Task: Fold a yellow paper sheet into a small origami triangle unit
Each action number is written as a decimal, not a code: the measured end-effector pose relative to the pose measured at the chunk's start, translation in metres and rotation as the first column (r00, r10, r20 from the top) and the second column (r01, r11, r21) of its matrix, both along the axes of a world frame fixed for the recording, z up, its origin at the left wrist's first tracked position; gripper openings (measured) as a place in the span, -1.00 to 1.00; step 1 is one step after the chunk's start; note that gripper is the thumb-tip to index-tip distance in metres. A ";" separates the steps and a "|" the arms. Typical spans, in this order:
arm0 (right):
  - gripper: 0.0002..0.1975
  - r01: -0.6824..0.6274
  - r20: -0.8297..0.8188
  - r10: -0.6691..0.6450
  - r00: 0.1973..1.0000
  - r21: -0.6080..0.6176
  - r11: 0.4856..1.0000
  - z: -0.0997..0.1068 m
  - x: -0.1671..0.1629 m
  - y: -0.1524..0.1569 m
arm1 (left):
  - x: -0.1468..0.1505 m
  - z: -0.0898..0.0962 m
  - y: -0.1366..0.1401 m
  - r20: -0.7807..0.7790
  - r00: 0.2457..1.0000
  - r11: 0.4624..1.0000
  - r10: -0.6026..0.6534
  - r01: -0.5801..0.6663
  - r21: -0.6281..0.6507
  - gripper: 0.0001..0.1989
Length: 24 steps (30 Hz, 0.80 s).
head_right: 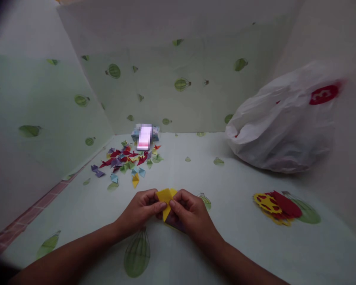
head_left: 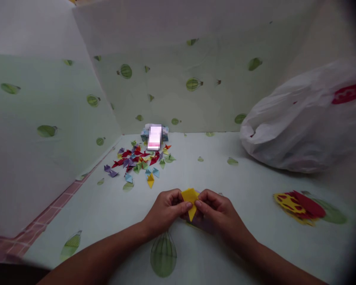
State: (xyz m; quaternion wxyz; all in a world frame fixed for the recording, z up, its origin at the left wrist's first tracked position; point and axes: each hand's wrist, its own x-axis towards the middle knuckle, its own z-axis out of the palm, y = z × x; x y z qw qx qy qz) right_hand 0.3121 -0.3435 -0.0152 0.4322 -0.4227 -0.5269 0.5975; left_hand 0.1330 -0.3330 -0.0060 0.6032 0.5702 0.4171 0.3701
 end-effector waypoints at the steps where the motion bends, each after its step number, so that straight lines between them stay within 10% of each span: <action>1: -0.67 0.000 0.000 0.000 1.000 -0.003 1.000 -0.001 0.000 0.000 | 0.000 0.000 0.000 0.000 1.000 1.000 0.014 -0.014 0.007 -0.65; 24: -0.69 -0.017 -0.106 0.015 0.994 -0.025 1.000 -0.004 -0.002 0.003 | 0.005 -0.005 -0.003 0.152 0.987 0.997 0.049 -0.040 -0.060 -0.63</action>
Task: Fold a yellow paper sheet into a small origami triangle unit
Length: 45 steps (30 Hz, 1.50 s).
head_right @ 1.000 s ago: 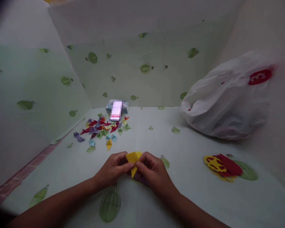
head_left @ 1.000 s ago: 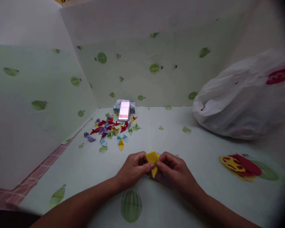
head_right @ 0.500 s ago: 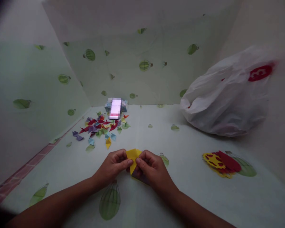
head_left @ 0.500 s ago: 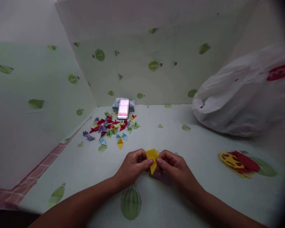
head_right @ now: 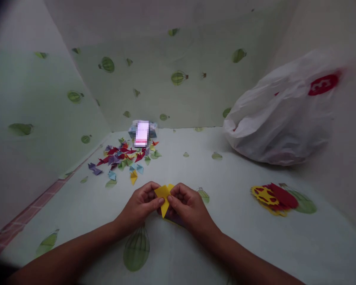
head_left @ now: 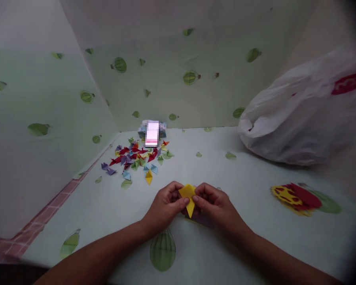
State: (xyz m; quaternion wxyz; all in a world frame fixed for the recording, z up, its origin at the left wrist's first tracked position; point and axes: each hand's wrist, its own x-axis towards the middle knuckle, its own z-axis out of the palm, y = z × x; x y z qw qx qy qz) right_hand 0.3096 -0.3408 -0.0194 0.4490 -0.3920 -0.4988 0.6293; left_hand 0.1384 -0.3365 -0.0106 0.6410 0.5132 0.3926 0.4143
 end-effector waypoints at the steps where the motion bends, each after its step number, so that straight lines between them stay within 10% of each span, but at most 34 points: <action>1: -0.71 0.003 -0.011 -0.003 1.000 -0.002 1.000 0.000 0.000 0.000 | 0.000 -0.001 0.000 -0.002 1.000 1.000 0.011 -0.011 0.002 -0.64; 38: -0.82 -0.060 -0.015 0.058 0.998 -0.087 0.994 0.009 0.002 0.000 | -0.004 0.000 -0.002 -0.124 0.992 0.998 0.014 -0.006 0.062 -0.75; 42: -0.86 0.009 0.042 -0.008 0.999 -0.005 1.000 0.005 0.002 -0.001 | -0.005 0.001 -0.005 -0.216 0.964 0.954 0.153 -0.088 0.287 -0.74; 45: -0.88 0.088 0.162 -0.115 0.980 0.168 0.982 0.004 0.003 -0.003 | -0.006 0.005 -0.007 -0.362 0.879 0.768 0.309 -0.007 0.640 -0.82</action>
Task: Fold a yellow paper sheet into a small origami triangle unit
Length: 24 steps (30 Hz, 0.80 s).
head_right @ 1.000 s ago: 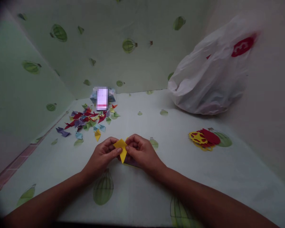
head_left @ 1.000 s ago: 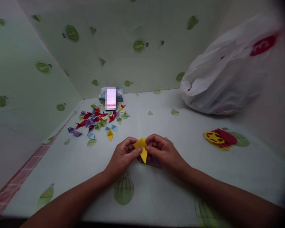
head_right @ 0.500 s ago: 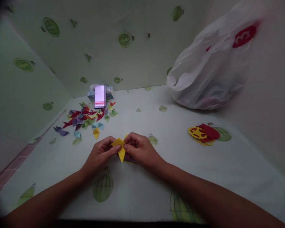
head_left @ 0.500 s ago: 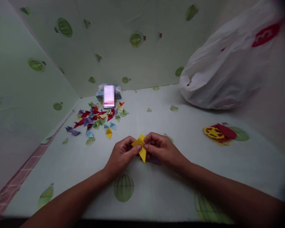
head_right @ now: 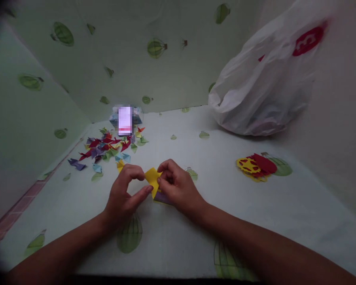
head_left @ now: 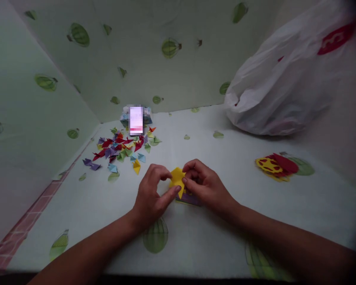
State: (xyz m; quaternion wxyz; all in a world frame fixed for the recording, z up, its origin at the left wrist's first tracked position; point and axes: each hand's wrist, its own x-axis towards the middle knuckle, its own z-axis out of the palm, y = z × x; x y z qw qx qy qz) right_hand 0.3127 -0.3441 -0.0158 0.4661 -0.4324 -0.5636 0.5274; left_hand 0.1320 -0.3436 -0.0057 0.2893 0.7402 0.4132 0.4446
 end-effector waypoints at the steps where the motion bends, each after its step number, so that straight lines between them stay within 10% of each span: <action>1: -0.89 0.012 0.046 -0.014 0.999 0.058 0.998 0.000 0.000 -0.001 | 0.000 0.001 0.000 -0.076 0.997 0.997 -0.014 0.019 0.077 -0.85; 10: -0.90 -0.044 0.216 -0.028 0.976 0.320 0.947 0.004 0.001 -0.009 | 0.002 -0.002 -0.003 -0.329 0.942 0.977 -0.062 0.124 0.172 -0.73; 24: -0.91 -0.158 0.269 0.047 0.962 0.406 0.900 0.006 0.003 -0.009 | 0.001 0.001 -0.001 -0.083 0.989 0.990 -0.120 0.113 -0.088 -0.89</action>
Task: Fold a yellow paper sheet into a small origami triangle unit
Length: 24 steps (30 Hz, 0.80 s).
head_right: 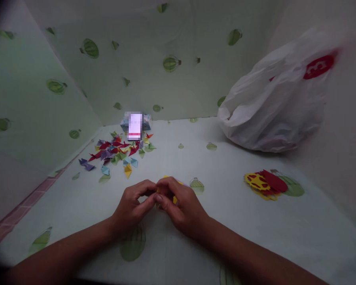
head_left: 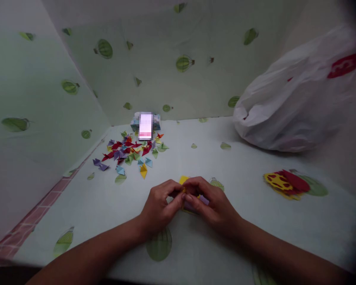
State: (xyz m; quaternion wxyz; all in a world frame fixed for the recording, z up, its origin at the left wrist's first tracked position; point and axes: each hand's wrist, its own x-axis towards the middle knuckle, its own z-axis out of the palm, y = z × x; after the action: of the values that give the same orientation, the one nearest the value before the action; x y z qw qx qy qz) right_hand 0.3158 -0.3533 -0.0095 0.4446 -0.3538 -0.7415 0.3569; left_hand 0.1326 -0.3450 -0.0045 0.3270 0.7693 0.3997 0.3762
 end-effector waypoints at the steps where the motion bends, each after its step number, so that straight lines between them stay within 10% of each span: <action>1: -0.89 0.035 0.009 -0.035 0.999 -0.004 0.999 -0.001 0.000 0.000 | 0.000 0.001 0.000 0.028 1.000 1.000 0.009 -0.008 -0.030 -0.88; 6: -0.74 0.243 0.036 -0.240 0.970 -0.096 0.965 -0.004 0.000 0.002 | 0.001 0.004 0.000 0.213 0.976 0.962 0.040 0.020 -0.271 -0.82; 10: -0.79 0.127 -0.055 -0.151 0.987 -0.309 0.942 -0.005 0.000 0.009 | 0.001 0.002 0.001 0.341 0.938 0.899 0.066 0.093 -0.428 -0.81; 18: -0.81 0.090 -0.058 -0.113 0.992 -0.303 0.949 -0.006 0.002 0.010 | 0.000 0.001 0.006 0.235 0.969 0.965 0.079 -0.016 -0.261 -0.84; 24: -0.80 0.075 -0.073 -0.106 0.992 -0.340 0.937 -0.007 0.000 0.008 | 0.003 -0.003 0.004 0.312 0.942 0.911 0.123 0.018 -0.413 -0.85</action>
State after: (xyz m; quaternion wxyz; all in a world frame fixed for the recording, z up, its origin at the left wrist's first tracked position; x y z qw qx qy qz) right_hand 0.3161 -0.3451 -0.0166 0.4266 -0.4417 -0.6318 0.4731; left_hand 0.1356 -0.3410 -0.0076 0.5330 0.5981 0.4297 0.4166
